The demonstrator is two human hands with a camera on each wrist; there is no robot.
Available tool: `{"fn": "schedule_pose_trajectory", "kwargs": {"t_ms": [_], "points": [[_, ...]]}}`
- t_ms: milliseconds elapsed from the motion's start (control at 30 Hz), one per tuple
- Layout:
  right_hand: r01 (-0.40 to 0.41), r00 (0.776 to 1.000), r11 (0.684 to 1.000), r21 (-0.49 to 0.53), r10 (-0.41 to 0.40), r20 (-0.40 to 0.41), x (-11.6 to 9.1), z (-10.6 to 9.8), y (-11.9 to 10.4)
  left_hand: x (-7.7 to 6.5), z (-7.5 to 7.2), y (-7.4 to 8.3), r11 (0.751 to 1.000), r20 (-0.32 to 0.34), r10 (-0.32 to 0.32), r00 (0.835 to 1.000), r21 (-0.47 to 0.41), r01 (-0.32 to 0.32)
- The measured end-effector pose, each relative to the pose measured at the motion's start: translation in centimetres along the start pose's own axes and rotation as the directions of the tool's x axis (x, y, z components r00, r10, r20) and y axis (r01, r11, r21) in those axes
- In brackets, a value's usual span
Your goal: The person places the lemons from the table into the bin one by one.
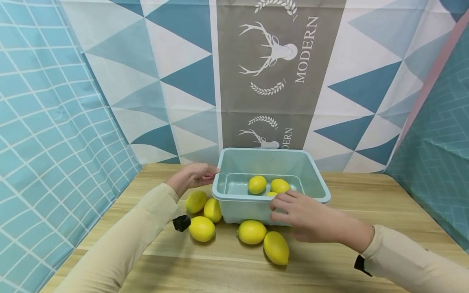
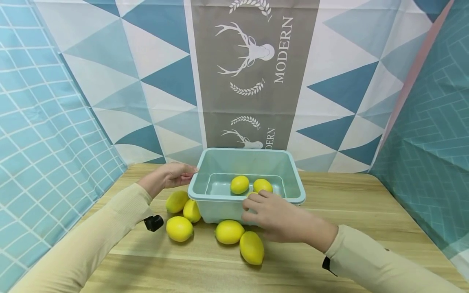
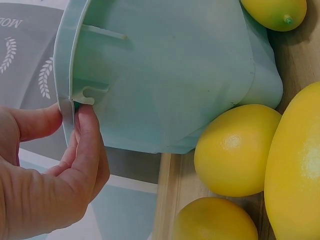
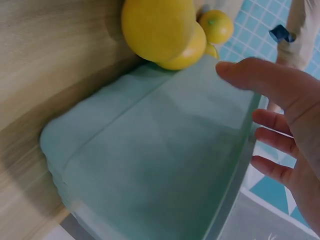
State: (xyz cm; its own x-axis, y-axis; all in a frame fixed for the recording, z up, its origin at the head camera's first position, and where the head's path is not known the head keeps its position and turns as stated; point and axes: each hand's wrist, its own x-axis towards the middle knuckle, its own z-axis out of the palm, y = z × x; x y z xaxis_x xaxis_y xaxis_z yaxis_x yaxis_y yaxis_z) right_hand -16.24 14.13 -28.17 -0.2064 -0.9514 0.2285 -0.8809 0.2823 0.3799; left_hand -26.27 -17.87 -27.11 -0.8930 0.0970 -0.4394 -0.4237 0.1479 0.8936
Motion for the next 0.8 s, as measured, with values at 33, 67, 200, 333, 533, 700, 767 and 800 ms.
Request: {"fn": "schedule_pose_trajectory", "kwargs": {"t_ms": [33,67,200,333,533,700,767,800], "points": [[0.009,1.0,1.0,-0.016,-0.009,0.0,0.0,0.1,-0.1,0.0,0.0,0.0,1.0,-0.001,-0.002,1.0,0.001,0.002],[0.017,1.0,0.999,-0.031,-0.017,0.002,0.0,0.2,-0.2,0.0,0.0,0.0,1.0,-0.002,-0.004,1.0,0.002,0.004],[0.039,0.999,0.996,-0.078,-0.039,0.007,0.0,0.5,-0.5,0.2,-0.1,-0.1,1.0,0.006,-0.003,1.0,0.005,0.003],[0.056,0.998,0.99,-0.126,-0.058,-0.013,0.0,0.8,-0.8,0.2,-0.1,-0.1,1.0,0.015,0.001,1.0,0.004,-0.001],[0.083,0.996,0.982,-0.17,-0.087,-0.017,-0.1,1.6,-1.3,0.1,-0.1,-0.1,1.0,0.007,0.003,1.0,0.011,-0.003],[0.116,0.993,0.975,-0.189,-0.114,0.02,-0.2,2.3,-1.7,-0.1,0.0,-0.1,1.0,0.0,0.004,1.0,0.011,-0.004],[0.128,0.992,0.973,-0.19,-0.124,0.03,-0.3,2.7,-1.9,-0.1,0.0,0.0,1.0,-0.004,0.003,1.0,0.011,-0.003],[0.135,0.991,0.973,-0.185,-0.131,0.034,-0.3,2.8,-2.0,-0.1,0.0,-0.1,1.0,-0.004,0.003,1.0,0.011,-0.003]]}}
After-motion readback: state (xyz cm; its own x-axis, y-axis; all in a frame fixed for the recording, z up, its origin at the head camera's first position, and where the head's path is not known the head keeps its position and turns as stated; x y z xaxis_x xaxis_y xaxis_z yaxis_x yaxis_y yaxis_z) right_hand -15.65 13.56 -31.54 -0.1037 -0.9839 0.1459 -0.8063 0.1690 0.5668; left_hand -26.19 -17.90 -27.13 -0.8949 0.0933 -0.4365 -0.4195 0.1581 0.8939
